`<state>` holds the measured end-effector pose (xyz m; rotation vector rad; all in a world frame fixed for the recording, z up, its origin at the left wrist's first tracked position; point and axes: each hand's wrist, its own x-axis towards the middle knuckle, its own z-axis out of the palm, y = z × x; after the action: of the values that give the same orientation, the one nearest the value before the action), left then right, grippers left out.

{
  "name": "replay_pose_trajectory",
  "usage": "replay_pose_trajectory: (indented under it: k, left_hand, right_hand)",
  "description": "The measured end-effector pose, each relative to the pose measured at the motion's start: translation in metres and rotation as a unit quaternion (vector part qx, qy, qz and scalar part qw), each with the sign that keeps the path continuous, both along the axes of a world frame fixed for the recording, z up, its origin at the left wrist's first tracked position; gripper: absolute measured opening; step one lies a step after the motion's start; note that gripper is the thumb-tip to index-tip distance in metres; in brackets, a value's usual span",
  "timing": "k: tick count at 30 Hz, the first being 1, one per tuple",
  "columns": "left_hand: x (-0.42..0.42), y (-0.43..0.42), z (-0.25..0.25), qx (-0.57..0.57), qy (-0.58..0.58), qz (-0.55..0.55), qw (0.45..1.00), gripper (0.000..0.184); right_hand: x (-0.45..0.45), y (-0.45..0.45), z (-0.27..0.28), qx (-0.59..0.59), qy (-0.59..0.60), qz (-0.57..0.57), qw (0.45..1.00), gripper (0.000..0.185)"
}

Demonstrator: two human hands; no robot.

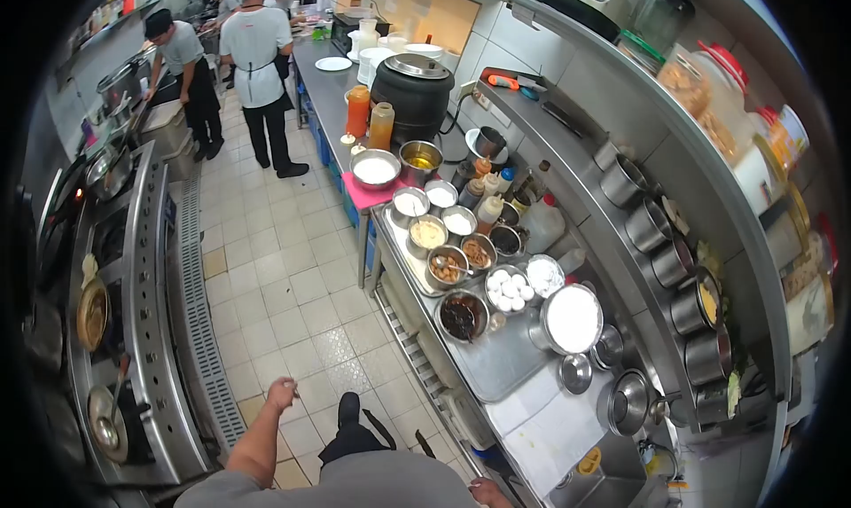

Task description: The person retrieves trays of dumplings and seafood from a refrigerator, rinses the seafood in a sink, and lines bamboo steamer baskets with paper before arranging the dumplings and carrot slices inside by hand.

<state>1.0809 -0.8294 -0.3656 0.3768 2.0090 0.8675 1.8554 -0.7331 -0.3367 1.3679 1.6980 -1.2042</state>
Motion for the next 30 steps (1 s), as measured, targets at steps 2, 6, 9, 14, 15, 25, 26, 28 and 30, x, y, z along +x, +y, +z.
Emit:
replay_pose_trajectory:
  k: [2, 6, 9, 14, 15, 25, 26, 28, 30]
  left_hand:
    - [-0.037, 0.055, 0.037, 0.026, -0.026, 0.052, 0.998, 0.038]
    - [-0.046, 0.093, 0.021, 0.064, -0.073, 0.102, 0.990, 0.031]
    - [-0.020, 0.071, -0.040, -0.014, -0.044, -0.082, 0.996, 0.040]
    - [0.015, 0.032, -0.025, -0.133, -0.012, -0.343, 0.930, 0.057]
    - [0.017, 0.026, -0.026, -0.162, -0.032, -0.354, 0.921, 0.058]
    - [-0.041, -0.005, -0.031, -0.151, 0.020, -0.238, 0.959, 0.047]
    - [-0.043, -0.006, -0.029, -0.158, 0.012, -0.213, 0.964, 0.044]
    - [-0.042, -0.003, -0.027, -0.158, 0.016, -0.215, 0.964, 0.042]
    - [-0.030, -0.005, -0.030, -0.188, 0.031, -0.288, 0.939, 0.039]
  right_hand:
    - [-0.058, 0.008, 0.028, -0.066, 0.067, -0.197, 0.976, 0.040]
    - [-0.191, 0.014, 0.124, 0.024, 0.203, -0.278, 0.939, 0.052]
    - [-0.224, 0.012, 0.129, -0.007, 0.245, -0.320, 0.915, 0.053]
    - [-0.240, -0.013, 0.164, 0.075, 0.091, -0.272, 0.955, 0.049]
    - [-0.225, -0.027, 0.154, 0.083, 0.034, -0.291, 0.953, 0.044]
    - [-0.129, -0.095, 0.127, 0.039, -0.038, -0.370, 0.928, 0.044]
    - [-0.129, -0.099, 0.121, 0.069, -0.011, -0.379, 0.923, 0.041]
    - [-0.132, -0.111, 0.109, 0.204, 0.030, -0.297, 0.932, 0.037]
    - [-0.129, -0.133, 0.092, 0.168, 0.133, -0.441, 0.872, 0.034]
